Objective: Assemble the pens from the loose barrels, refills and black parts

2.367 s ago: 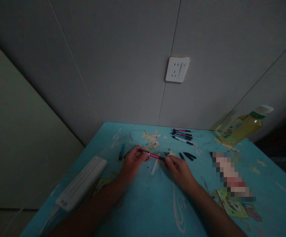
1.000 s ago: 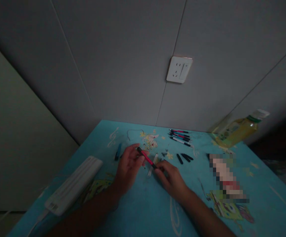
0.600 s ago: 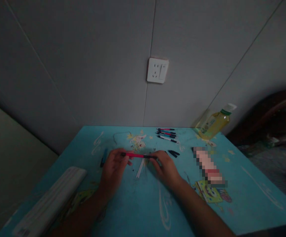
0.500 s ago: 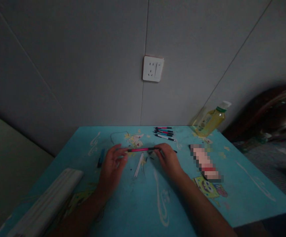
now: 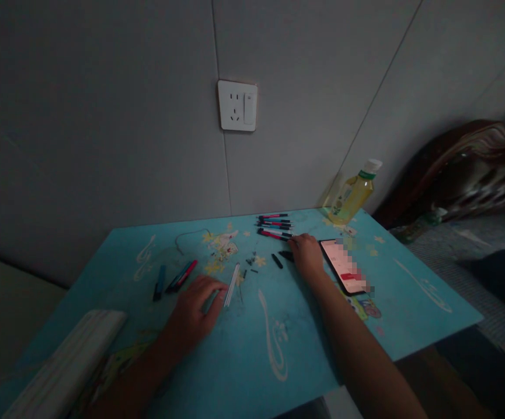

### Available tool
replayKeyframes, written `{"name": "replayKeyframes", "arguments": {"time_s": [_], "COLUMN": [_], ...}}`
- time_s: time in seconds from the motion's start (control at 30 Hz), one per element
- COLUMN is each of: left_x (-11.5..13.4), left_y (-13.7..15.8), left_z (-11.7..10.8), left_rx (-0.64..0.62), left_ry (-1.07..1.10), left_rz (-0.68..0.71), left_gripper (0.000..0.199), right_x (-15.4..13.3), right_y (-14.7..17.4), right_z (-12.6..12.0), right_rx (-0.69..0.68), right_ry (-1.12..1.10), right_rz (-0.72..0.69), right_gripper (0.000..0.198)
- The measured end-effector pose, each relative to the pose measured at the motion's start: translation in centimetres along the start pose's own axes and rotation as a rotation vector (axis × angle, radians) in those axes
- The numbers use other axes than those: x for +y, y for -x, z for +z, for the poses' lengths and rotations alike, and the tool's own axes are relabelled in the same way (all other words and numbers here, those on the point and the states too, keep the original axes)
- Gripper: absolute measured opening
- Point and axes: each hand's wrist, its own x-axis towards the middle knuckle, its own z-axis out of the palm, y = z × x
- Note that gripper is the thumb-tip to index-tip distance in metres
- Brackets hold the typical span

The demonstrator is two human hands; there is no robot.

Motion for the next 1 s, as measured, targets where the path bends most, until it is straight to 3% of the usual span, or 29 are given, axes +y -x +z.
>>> {"name": "replayKeyframes", "arguments": {"time_s": [0.13,0.53,0.8,1.0], "left_x": [0.0,-0.3,-0.7,-0.4], "left_y": [-0.2,-0.1,0.0,0.1], "left_z": [0.1,0.3,0.6,0.8], "left_rx": [-0.096,-0.164,-0.204,-0.239], "left_ry": [-0.170,-0.214,-0.239,-0.266], "left_rz": [0.124,0.100,0.100,0.080], "left_gripper": [0.013,0.017,0.018,0.017], "right_x": [0.1,0.1,-1.3,-3.7], "right_y": [-0.4,-1.5,-0.7,1.5], "right_z": [0.3,1.0,-0.3,-1.2], "right_rx": [-0.004,0.053,0.070,0.092], "right_ry": [0.044,0.108,0.080,-0.076], "right_rz": [0.033,0.054,-0.030,-0.236], "right_gripper": [0.026,0.029,0.028,0.026]}}
